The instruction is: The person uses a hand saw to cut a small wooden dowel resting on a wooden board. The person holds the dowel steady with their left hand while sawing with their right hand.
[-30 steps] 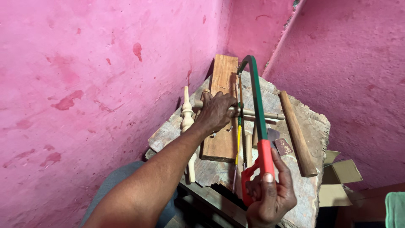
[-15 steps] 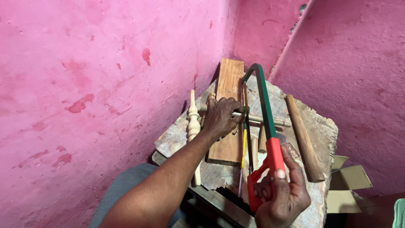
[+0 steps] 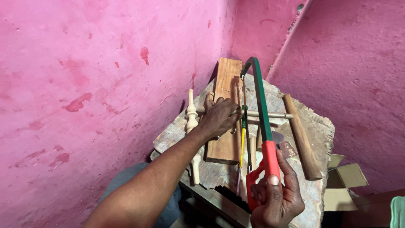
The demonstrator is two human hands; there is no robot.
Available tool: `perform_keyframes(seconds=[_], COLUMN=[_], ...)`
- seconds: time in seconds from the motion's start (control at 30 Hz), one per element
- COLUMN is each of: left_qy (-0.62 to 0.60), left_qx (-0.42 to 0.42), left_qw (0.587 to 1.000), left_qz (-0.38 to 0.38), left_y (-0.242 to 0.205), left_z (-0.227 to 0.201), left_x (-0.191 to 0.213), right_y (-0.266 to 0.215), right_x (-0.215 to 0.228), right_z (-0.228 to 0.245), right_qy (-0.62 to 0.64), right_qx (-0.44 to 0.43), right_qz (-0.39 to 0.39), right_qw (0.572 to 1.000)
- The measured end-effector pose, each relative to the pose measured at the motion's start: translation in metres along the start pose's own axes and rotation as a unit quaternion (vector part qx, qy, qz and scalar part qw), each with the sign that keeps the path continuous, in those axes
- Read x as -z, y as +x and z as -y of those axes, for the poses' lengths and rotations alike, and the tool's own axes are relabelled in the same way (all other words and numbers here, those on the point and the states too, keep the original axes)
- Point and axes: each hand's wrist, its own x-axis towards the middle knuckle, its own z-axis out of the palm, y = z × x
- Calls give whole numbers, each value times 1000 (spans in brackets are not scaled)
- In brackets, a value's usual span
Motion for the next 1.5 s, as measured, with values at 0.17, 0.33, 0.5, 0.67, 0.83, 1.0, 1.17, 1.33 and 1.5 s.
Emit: perform_keyframes(seconds=[0.17,0.33,0.5,0.67,0.83,1.0,1.17,1.33,1.5], left_qy=[-54,-54,-21,33,82,120,121,87,74], left_qx=[59,62,43,94,42,36,41,23,44], left_qw=[997,993,989,989,989,988,988,990,992], left_qz=[-23,-86,-139,-108,-114,-90,-86,-104,-96], left_y=[-3,3,10,12,11,14,11,7,9], left_z=[-9,-10,-6,-15,-12,-12,-15,-23,-27], left_x=[5,5,4,3,-2,-5,-2,5,11], right_y=[0,12,38,53,49,53,52,46,45], right_x=[2,-2,1,18,15,16,19,15,13], right_z=[-9,-13,-11,-19,-34,-32,-33,-30,-21], right_qy=[13,48,39,49,38,52,62,74,51], right_qx=[15,10,22,12,37,26,16,-11,-15], right_qz=[10,23,71,117,88,61,57,43,31], right_qw=[1000,999,996,992,995,996,996,996,998])
